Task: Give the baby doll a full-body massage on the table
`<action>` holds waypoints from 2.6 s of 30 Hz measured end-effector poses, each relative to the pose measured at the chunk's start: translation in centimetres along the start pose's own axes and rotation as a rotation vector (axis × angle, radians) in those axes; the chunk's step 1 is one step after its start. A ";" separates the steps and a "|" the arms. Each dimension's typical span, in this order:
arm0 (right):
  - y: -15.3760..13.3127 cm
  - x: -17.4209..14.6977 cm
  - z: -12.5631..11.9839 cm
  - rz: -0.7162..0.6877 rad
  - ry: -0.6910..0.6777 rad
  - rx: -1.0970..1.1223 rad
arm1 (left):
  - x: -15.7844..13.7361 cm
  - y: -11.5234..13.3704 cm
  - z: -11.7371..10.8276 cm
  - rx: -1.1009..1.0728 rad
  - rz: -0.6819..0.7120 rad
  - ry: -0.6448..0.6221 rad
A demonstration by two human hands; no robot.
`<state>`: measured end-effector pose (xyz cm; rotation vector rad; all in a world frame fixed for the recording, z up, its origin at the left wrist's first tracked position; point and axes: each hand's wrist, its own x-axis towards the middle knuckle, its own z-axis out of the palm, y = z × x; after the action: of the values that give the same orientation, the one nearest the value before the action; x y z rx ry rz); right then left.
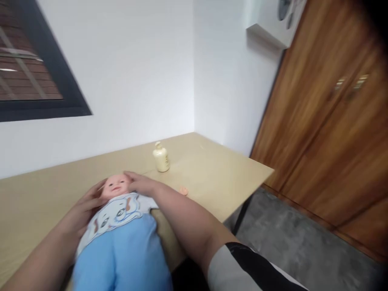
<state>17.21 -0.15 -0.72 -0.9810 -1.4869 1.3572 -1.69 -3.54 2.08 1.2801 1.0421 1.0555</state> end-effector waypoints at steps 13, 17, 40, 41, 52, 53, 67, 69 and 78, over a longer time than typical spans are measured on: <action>0.1 -1.1 0.3 -0.052 -0.021 -0.058 | 0.4 -0.9 -0.5 -0.063 0.070 -0.091; -0.5 -1.5 0.2 -0.039 -0.043 -0.072 | 0.3 -0.9 -0.5 -0.056 0.060 -0.084; -7.2 -9.0 -2.9 0.015 0.010 -0.878 | -10.4 4.8 -8.0 0.994 -0.030 -0.162; -7.3 -9.9 -3.4 0.040 -0.018 -0.932 | -11.2 4.5 -8.5 1.044 -0.037 -0.150; -4.7 -15.0 -8.5 0.350 -0.070 -1.226 | -12.4 0.7 -13.5 1.314 -0.147 0.008; -4.5 -14.9 -8.9 0.364 -0.090 -1.192 | -12.1 0.5 -13.5 1.303 -0.149 0.014; 0.2 -8.6 -13.3 0.286 0.003 -0.174 | -3.9 -1.8 -15.1 0.336 -0.280 0.131; 1.2 -8.7 -13.6 0.238 0.092 0.010 | -4.0 -2.1 -15.2 0.291 -0.230 0.160; 2.2 -9.0 -13.6 0.223 0.190 0.229 | -5.2 -3.0 -16.0 0.069 -0.117 0.154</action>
<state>32.94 -4.28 -3.36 -1.1171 -1.0795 1.5080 -18.40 -5.30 -1.23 1.1911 1.2650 1.0487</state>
